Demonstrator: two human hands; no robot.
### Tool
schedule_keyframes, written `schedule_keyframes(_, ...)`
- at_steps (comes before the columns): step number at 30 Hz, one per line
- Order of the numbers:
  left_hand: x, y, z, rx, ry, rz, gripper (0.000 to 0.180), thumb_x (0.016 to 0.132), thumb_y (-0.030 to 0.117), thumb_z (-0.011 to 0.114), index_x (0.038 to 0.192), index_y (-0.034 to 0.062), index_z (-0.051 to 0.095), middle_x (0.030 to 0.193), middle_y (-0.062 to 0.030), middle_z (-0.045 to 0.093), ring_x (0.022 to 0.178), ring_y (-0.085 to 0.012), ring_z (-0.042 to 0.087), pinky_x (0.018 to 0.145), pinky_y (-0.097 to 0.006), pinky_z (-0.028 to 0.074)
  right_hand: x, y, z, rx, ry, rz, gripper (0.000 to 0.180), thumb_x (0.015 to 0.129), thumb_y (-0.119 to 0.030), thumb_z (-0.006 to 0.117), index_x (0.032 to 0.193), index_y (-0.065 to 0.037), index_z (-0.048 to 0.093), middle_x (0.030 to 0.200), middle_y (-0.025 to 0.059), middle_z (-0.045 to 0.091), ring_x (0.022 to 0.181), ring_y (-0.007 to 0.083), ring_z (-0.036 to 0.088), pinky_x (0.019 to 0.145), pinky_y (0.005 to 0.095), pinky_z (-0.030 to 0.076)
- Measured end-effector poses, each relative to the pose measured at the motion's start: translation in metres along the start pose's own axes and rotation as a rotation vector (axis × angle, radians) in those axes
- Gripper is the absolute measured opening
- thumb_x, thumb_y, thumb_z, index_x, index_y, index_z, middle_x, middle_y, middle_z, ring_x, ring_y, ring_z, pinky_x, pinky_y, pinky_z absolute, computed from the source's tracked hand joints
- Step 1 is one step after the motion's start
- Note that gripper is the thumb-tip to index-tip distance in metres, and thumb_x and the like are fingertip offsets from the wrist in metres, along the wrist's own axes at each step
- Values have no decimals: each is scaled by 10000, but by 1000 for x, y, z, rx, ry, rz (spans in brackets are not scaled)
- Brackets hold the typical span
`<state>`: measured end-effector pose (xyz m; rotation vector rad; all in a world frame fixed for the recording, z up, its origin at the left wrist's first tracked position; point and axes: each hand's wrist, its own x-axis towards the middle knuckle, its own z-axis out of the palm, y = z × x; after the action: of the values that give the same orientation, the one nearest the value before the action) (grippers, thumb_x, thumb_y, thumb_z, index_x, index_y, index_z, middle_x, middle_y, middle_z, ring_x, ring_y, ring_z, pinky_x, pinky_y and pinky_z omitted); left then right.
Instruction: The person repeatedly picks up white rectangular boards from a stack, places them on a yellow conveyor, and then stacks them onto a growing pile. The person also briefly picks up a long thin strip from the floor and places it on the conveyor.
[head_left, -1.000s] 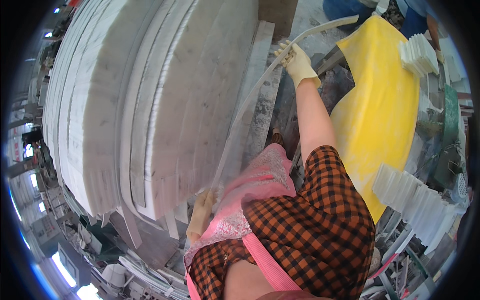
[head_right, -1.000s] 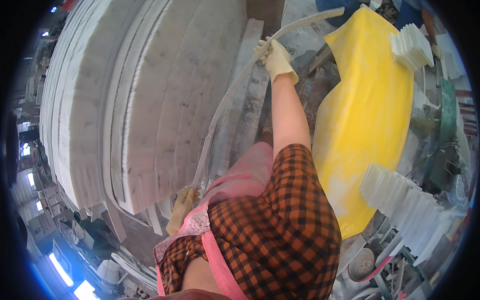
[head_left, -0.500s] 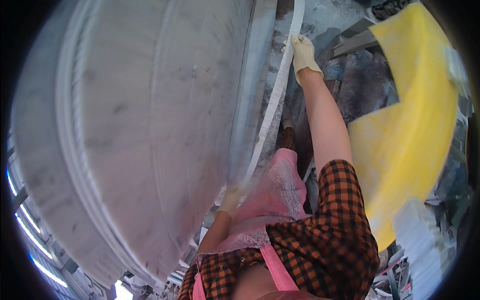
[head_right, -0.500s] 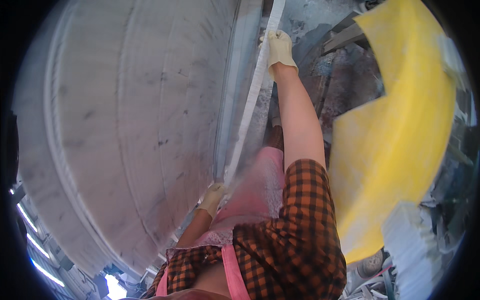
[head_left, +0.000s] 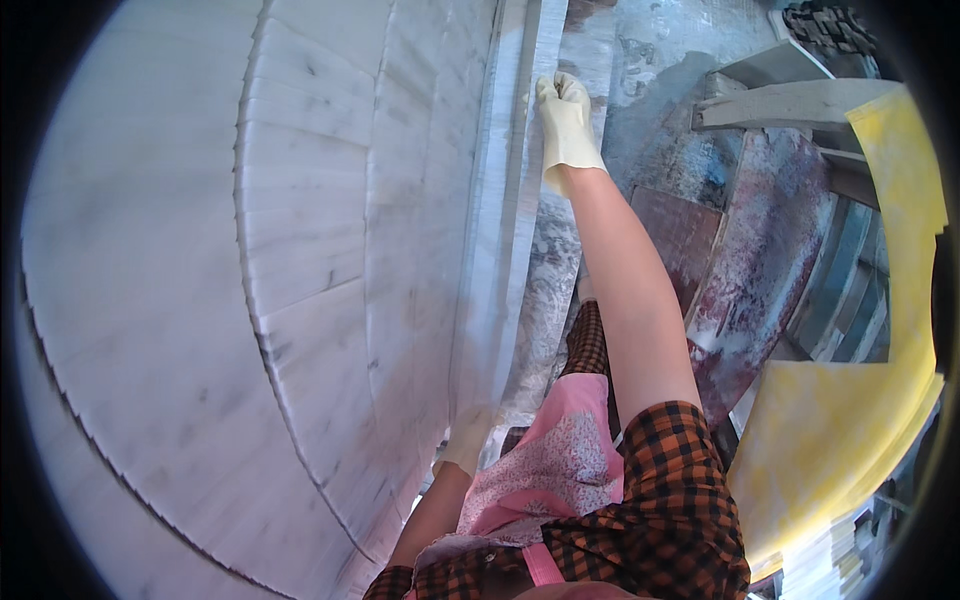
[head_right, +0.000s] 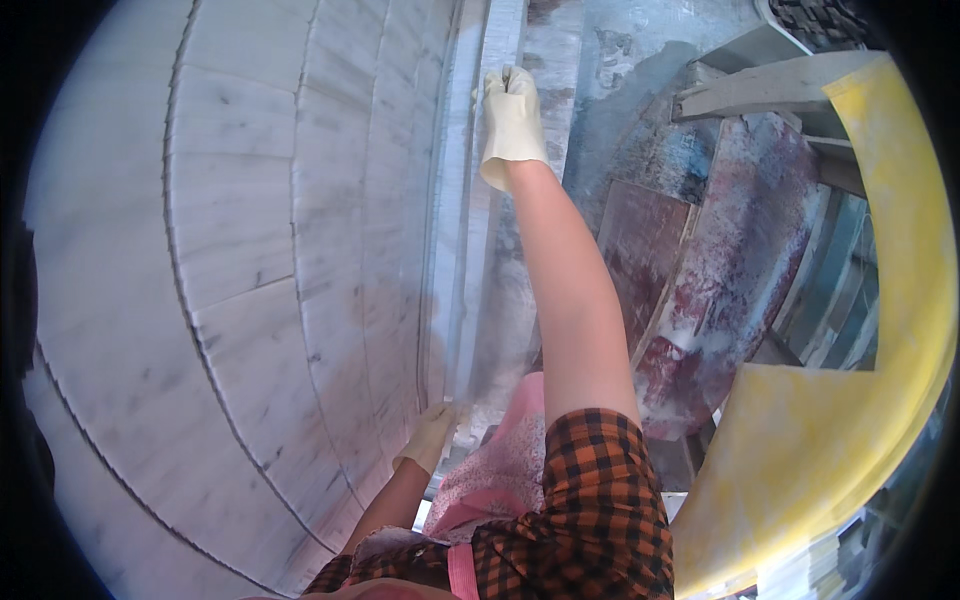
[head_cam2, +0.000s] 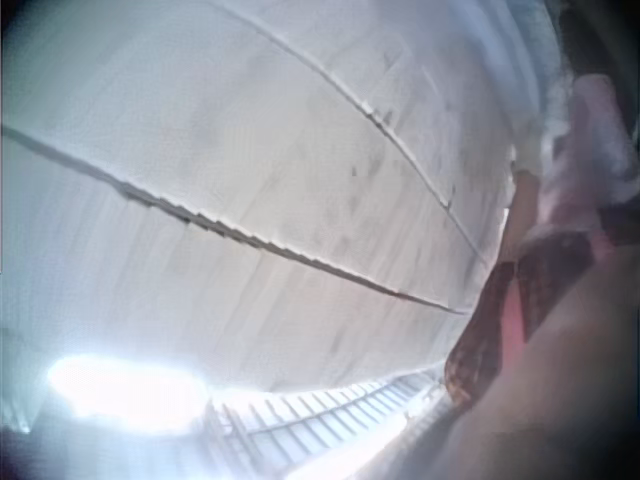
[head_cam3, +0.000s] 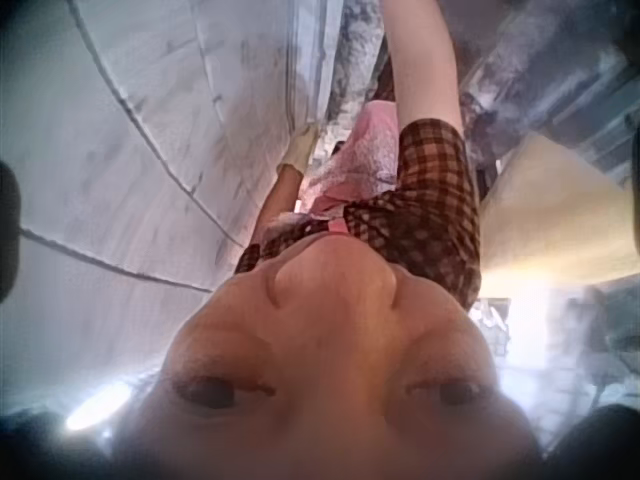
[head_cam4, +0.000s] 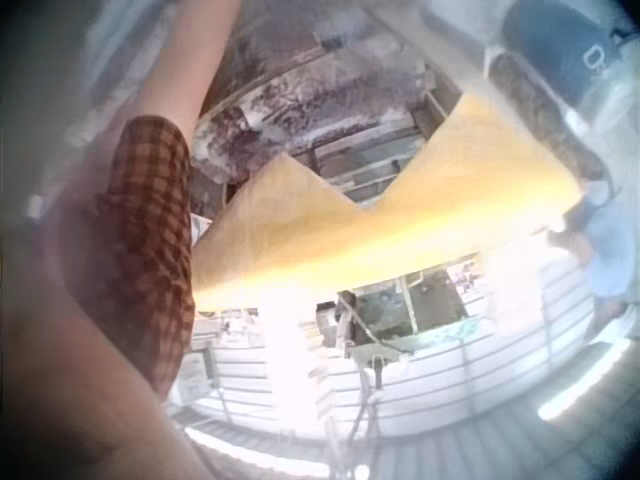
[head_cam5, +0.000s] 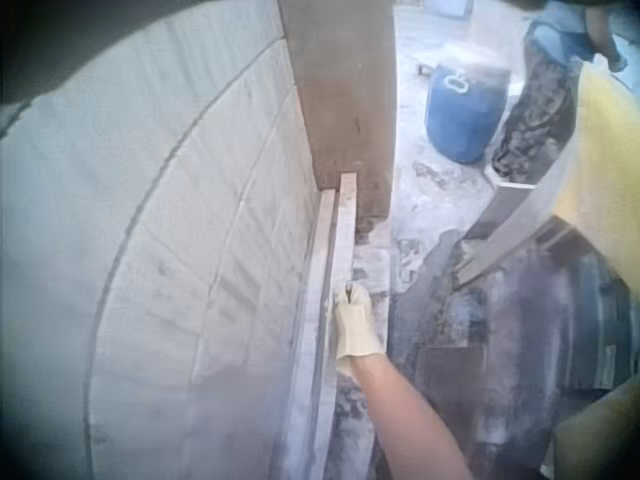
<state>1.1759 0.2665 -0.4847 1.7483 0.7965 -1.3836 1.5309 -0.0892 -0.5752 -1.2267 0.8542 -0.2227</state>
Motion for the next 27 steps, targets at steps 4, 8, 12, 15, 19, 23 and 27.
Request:
schedule_keyframes(4, -8, 10, -4, 3, 9, -31, 389, 1038, 290, 560, 1254, -15, 669, 1112, -59, 700, 1015, -152, 631, 895, -289, 479, 6, 15, 7, -20, 34, 74, 179, 1036, -161, 561, 971, -18, 648, 791, 58, 666, 649, 119, 580, 561, 309, 441)
schedule_keyframes(8, -9, -2, -3, -23, 13, -40, 400, 1040, 300, 563, 1260, -18, 664, 1133, -79, 714, 1036, -162, 648, 921, -287, 481, 0, 15, 7, 115, 45, 226, 197, 1044, -145, 546, 930, -7, 627, 810, 81, 664, 650, 125, 578, 549, 325, 442)
schedule_keyframes(12, 1, -16, -2, -95, -30, -58, 402, 1041, 289, 564, 1273, -29, 650, 1147, -96, 721, 1053, -171, 664, 937, -288, 484, 7, 23, 7, 137, -2, 255, 195, 1028, -142, 553, 925, 16, 601, 855, 114, 673, 694, 163, 615, 594, 367, 490)
schedule_keyframes(15, 1, -14, -2, -108, -26, -26, 395, 1044, 272, 562, 1277, -37, 642, 1150, -106, 720, 1072, -179, 666, 942, -292, 485, 22, 32, 9, -218, 49, 150, 187, 991, -147, 582, 982, 39, 590, 901, 171, 692, 777, 261, 672, 689, 423, 528)
schedule_keyframes(19, -6, 5, -1, 54, 92, -29, 394, 1031, 292, 555, 1238, -23, 672, 1154, -105, 721, 1083, -170, 668, 941, -295, 487, 22, 34, 0, -457, 74, -137, 255, 962, -157, 597, 1137, 27, 588, 1062, 210, 701, 974, 342, 684, 834, 438, 528)
schedule_keyframes(23, -3, 21, 7, 239, 170, -97, 457, 1011, 391, 517, 1239, 42, 703, 1170, -105, 736, 1108, -206, 678, 970, -340, 483, -22, 27, -27, -685, 5, -625, 372, 975, -203, 591, 1302, -29, 608, 1310, 217, 636, 1226, 338, 602, 1015, 450, 464)
schedule_keyframes(27, 3, 24, 9, 17, 43, -49, 519, 1003, 471, 490, 1273, 83, 702, 1192, -99, 735, 1140, -241, 669, 1009, -373, 462, -79, 47, -42, -1285, -228, -898, 634, 1017, -361, 571, 1502, 24, 436, 1493, 221, 501, 1447, 354, 411, 1205, 510, 304)
